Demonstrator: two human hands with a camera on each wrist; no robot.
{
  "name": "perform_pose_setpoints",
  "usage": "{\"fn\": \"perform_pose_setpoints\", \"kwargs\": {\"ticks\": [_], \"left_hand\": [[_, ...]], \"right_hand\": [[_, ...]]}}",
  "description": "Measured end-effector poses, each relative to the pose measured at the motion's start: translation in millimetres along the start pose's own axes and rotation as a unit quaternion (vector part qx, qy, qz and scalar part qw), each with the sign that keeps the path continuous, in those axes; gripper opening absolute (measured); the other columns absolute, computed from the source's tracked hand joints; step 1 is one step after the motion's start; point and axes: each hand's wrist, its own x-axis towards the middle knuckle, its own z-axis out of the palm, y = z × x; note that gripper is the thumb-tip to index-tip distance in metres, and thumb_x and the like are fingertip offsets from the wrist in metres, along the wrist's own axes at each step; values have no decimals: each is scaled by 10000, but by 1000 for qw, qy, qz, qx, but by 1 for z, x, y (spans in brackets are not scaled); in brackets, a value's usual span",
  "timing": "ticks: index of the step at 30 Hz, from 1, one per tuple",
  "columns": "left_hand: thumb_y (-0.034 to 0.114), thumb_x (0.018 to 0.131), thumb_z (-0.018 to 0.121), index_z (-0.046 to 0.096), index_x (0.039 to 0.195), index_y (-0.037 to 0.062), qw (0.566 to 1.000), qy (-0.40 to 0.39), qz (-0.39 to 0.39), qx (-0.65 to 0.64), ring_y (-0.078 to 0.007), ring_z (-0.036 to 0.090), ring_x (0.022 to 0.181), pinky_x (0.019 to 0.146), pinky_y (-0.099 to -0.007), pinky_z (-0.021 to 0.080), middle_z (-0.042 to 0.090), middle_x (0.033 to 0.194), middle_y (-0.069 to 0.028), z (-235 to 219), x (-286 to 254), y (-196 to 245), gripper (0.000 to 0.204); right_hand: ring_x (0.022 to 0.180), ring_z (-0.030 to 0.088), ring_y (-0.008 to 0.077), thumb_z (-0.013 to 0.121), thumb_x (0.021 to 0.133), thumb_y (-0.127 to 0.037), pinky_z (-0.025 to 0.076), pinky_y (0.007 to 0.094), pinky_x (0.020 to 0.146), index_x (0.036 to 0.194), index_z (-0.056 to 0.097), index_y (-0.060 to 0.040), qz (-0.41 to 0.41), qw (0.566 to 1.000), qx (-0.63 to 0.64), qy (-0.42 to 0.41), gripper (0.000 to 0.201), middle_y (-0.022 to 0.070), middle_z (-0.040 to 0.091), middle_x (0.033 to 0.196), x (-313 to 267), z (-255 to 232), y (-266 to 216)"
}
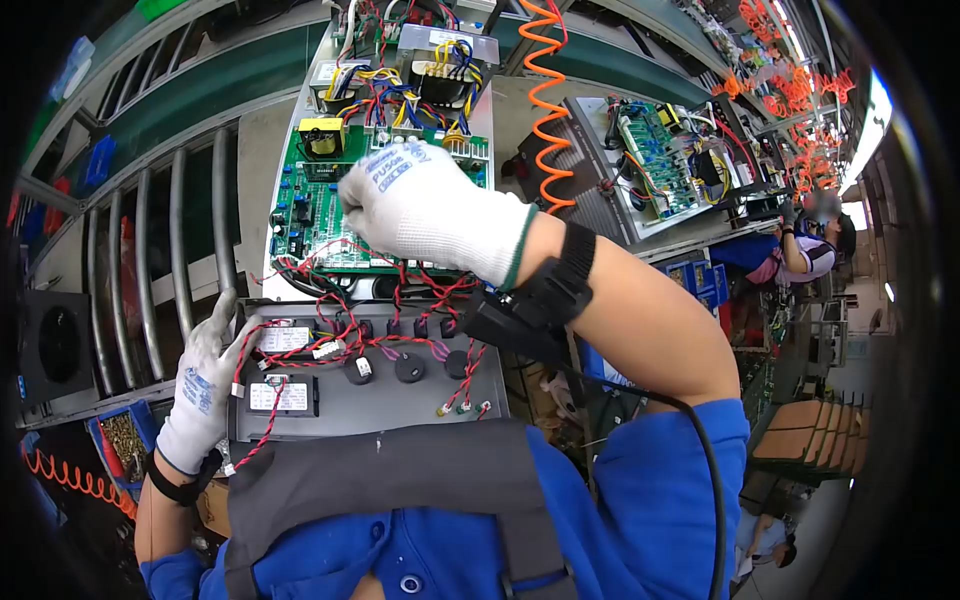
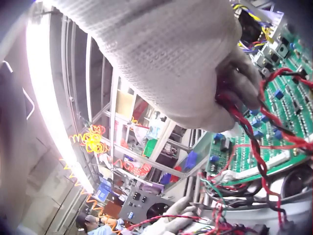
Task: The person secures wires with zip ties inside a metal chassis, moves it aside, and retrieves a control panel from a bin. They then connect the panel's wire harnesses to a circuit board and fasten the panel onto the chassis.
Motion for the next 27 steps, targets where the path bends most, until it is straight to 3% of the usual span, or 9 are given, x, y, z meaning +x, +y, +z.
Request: {"fn": "perform_pose_setpoints", "kwargs": {"ticks": [3,4,7,10,14,17,22,25,27], "left_hand": [[-2,717,616,521,1321,148,1000,-7,-7,2,-413,551,1118,963,-470,449,421,1422,-277,4,-4,-1,629],[6,710,616,522,1310,123,1000,-1,0,-10,-411,558,1109,956,-470,453,439,1405,-282,5,-5,-3,618],[8,709,605,515,1314,97,1000,10,6,-12,-417,559,1106,950,-472,455,441,1402,-290,7,-8,-1,618],[-3,716,589,518,1307,65,1000,2,14,-5,-423,553,1115,949,-477,448,428,1414,-295,3,-8,2,599],[-9,725,580,527,1289,47,1000,10,17,-14,-424,547,1130,962,-481,435,428,1415,-294,4,-11,5,569],[-6,735,574,525,1287,43,999,22,29,-5,-422,545,1133,968,-487,428,430,1414,-292,4,-9,4,556],[44,780,558,540,1294,12,999,14,25,-33,-432,513,1200,1010,-488,401,449,1402,-296,2,-7,2,515],[49,803,547,544,1298,7,999,18,15,-23,-430,506,1216,1014,-491,399,447,1406,-294,0,-6,5,497],[48,821,536,534,1316,15,999,16,19,-28,-428,506,1221,1018,-486,399,443,1420,-283,-1,-7,3,495]], "right_hand": [[789,658,328,633,827,-212,520,407,704,813,676,-74,-13,987,-130,-91,146,127,664,796,-31,3,15],[796,655,337,641,818,-189,520,414,716,834,676,-77,13,991,-89,-101,119,125,655,783,-47,2,21],[785,675,316,588,829,-164,533,428,697,825,670,-72,3,999,-29,-33,123,129,664,772,-68,0,21],[778,675,317,595,825,-168,532,434,674,831,670,-66,-25,994,-106,-26,126,130,663,755,-60,3,19],[755,680,318,611,792,-132,528,441,636,879,665,-55,-33,978,-170,-116,128,130,665,779,-47,1,14],[776,672,302,643,798,-178,522,414,670,863,661,-93,-55,969,-204,-126,108,104,649,792,-41,6,14],[698,649,317,634,752,-109,498,425,597,812,603,-42,-152,968,-192,-60,95,121,593,689,-41,13,18],[722,669,312,572,820,-88,511,436,599,909,647,-41,-164,968,-175,-72,126,131,641,735,-41,13,17],[723,668,300,594,801,-100,520,426,622,877,650,-38,-159,967,-191,-51,113,126,643,741,-40,12,17]]}}
